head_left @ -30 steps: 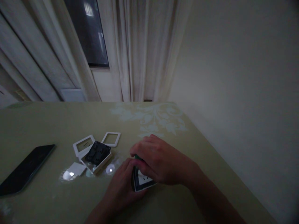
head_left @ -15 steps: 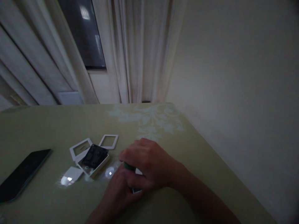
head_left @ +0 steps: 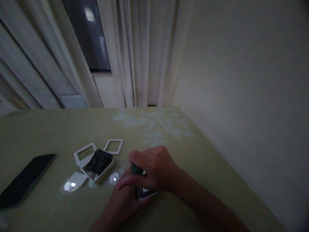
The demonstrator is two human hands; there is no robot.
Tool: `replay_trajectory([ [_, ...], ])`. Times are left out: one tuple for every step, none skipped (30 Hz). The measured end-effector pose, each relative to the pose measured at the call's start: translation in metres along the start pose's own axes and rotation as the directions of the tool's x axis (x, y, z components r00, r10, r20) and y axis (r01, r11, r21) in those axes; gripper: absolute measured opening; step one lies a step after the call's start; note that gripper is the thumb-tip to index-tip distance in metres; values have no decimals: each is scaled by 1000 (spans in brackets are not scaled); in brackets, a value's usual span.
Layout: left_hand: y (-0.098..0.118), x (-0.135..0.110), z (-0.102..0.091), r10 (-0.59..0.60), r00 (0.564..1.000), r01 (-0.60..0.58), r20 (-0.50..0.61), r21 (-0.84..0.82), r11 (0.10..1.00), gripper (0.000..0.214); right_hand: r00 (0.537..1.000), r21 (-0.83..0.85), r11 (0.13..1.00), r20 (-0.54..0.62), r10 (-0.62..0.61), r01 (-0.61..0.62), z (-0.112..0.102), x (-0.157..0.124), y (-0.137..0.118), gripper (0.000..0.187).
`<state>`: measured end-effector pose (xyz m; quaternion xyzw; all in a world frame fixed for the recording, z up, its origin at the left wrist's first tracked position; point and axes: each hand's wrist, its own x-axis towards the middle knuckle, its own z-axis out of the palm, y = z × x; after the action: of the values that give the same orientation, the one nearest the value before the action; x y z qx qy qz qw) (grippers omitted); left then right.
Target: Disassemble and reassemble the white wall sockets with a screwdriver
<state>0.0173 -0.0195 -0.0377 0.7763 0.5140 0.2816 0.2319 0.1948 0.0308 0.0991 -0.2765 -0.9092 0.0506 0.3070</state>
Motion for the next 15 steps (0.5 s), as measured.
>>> replay_trajectory([
  [0,0,0,3,1000,-3,12,12,1000,27,1000,-4,1000,7,-8,8,0,0,0,39],
  [1,1,0,11,999,-12,31,28,1000,28,999,6,999,30,-40,40,-2,1,0,35],
  [3,2,-1,20,999,-22,48,40,999,27,994,31,996,62,-87,85,-6,2,-1,30],
  [5,2,-3,24,999,-26,46,43,999,26,988,61,990,88,-130,125,-10,2,-2,24],
  [8,3,-5,27,999,-28,35,47,998,26,982,82,986,104,-156,148,-14,3,-3,21],
  [10,4,-6,27,999,-28,21,48,998,26,982,82,986,108,-156,148,-17,2,-3,20],
  [12,4,-7,24,1000,-24,10,44,999,28,986,60,990,95,-134,129,-18,2,-3,20],
  [13,5,-8,23,1000,-23,4,37,999,29,993,24,994,62,-104,103,-18,1,-3,21],
  [12,5,-8,29,1000,-30,6,29,999,30,996,-9,996,17,-89,89,-17,1,-3,23],
  [11,5,-8,40,999,-41,12,21,999,31,995,-29,995,-26,-98,97,-15,0,-3,26],
  [10,5,-6,54,998,-54,20,14,998,31,990,-32,991,-55,-131,130,-13,0,-3,29],
  [8,5,-5,67,997,-67,27,10,998,30,983,-19,985,-62,-174,174,-12,1,-2,30],
  [5,5,-3,82,996,-83,23,7,997,29,976,5,977,-50,-213,213,-12,1,-2,29],
  [3,4,-2,93,996,-93,14,6,996,28,971,34,971,-19,-237,237,-13,1,-2,27],
  [1,4,-1,93,996,-93,-5,1,996,27,970,54,969,13,-241,240,-14,2,-2,26],
])
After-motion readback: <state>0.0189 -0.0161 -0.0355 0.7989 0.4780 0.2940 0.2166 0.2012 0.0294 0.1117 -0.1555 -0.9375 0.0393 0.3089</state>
